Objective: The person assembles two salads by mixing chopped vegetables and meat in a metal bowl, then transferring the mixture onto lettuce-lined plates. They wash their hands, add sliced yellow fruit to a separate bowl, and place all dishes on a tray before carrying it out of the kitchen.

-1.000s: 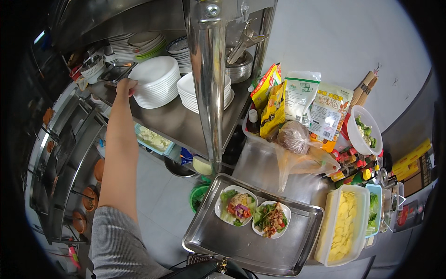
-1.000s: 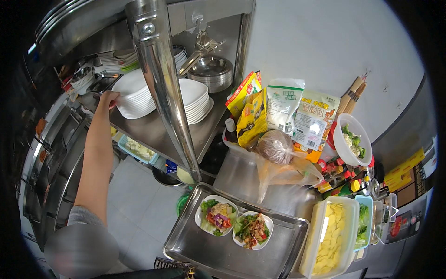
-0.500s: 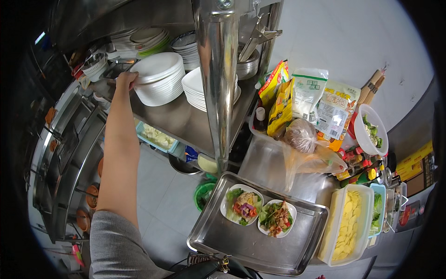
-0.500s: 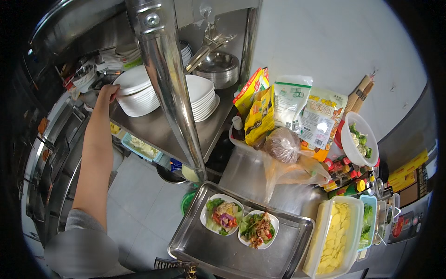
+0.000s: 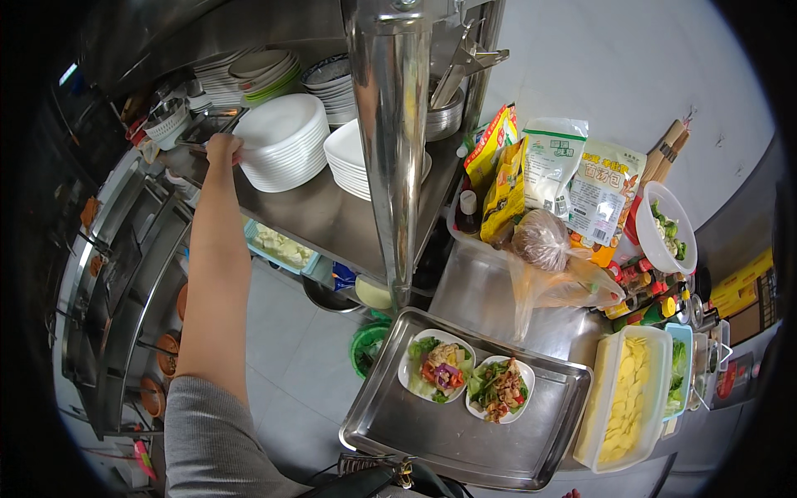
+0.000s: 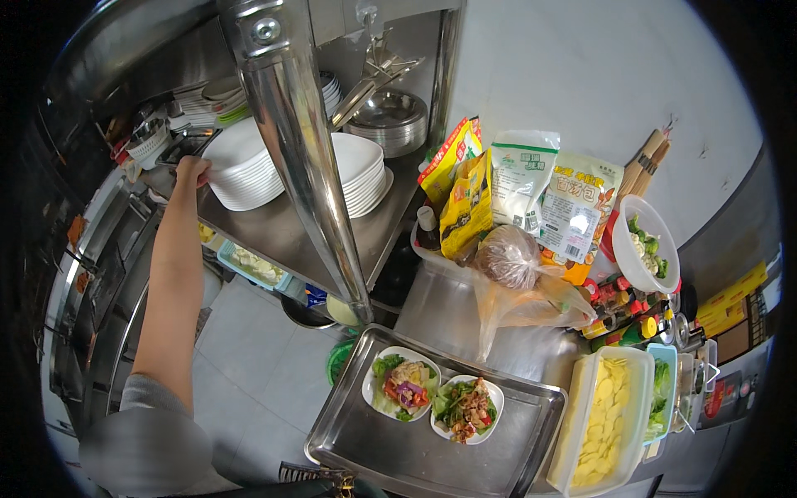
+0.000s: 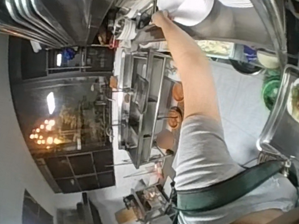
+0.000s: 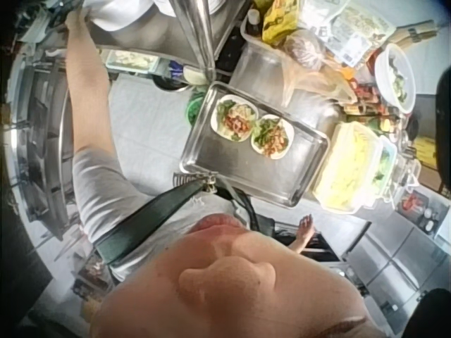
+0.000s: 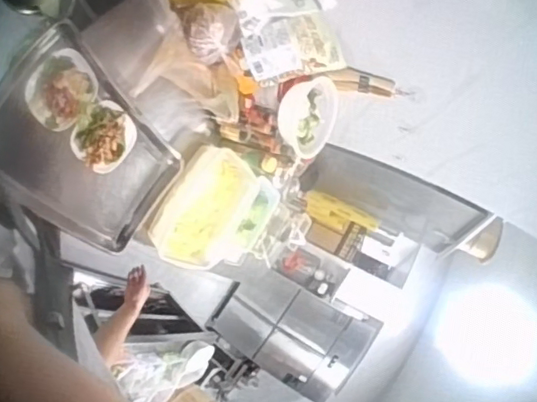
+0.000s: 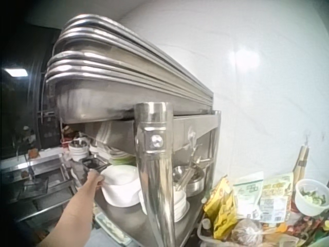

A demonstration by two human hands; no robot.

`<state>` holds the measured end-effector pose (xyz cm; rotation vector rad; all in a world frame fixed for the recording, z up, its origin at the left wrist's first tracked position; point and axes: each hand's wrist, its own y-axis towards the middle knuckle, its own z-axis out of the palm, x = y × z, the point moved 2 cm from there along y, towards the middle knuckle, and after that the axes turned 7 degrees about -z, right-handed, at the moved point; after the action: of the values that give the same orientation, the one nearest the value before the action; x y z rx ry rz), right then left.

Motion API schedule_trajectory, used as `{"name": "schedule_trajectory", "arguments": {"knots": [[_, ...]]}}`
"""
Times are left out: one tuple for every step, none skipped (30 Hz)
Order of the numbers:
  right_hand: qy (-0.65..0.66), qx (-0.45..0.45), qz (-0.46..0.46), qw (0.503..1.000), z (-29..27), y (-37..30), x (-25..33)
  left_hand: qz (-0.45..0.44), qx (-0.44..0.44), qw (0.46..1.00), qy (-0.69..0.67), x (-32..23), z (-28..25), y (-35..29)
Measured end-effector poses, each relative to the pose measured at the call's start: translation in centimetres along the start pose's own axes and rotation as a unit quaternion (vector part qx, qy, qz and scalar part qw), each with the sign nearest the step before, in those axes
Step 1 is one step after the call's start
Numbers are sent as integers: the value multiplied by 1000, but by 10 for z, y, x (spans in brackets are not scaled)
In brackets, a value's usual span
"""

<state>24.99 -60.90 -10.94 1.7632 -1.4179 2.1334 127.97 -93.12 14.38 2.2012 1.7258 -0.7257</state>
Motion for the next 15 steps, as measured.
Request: {"name": "schedule_trajectory", "arguments": {"knots": [[-2, 0, -1, 1000, -1, -2, -1, 0, 13, 999, 41, -4, 0, 1], [-1, -1, -1, 1000, -1, -2, -2, 7, 40, 995, 95, -7, 0, 4], [-1, -1, -1, 1000, -2, -4, -3, 5, 79, 986, 149, -11, 1, 8], [-2, -1, 0, 1000, -2, -5, -4, 17, 92, 980, 176, -11, 2, 12], [0, -3, 1, 1000, -3, -7, -5, -23, 134, 981, 139, -11, 3, 18], [1, -4, 1, 1000, -4, -8, -5, -51, 151, 984, 76, -6, 6, 23], [2, -5, 2, 1000, -5, -9, -6, -105, 187, 977, 13, -1, 9, 29], [1, -6, 1, 1000, -7, -10, -7, -90, 187, 978, -11, 1, 12, 35], [-1, -5, 1, 1000, -8, -10, -8, -103, 206, 973, -32, 4, 15, 40], [1, -7, 0, 1000, -10, -11, -8, -110, 217, 969, -48, 6, 17, 44], [-2, -8, 1, 1000, -12, -12, -9, -123, 215, 968, -48, 7, 19, 47], [-1, -9, 1, 1000, -14, -13, -9, -131, 206, 969, -42, 8, 20, 48], [-2, -9, 2, 1000, -17, -14, -10, -132, 200, 970, -42, 8, 21, 48], [-4, -9, 1, 1000, -20, -16, -10, -132, 194, 971, -42, 7, 21, 46], [-4, -11, 2, 1000, -23, -17, -10, -124, 192, 972, -48, 5, 20, 43]]}}
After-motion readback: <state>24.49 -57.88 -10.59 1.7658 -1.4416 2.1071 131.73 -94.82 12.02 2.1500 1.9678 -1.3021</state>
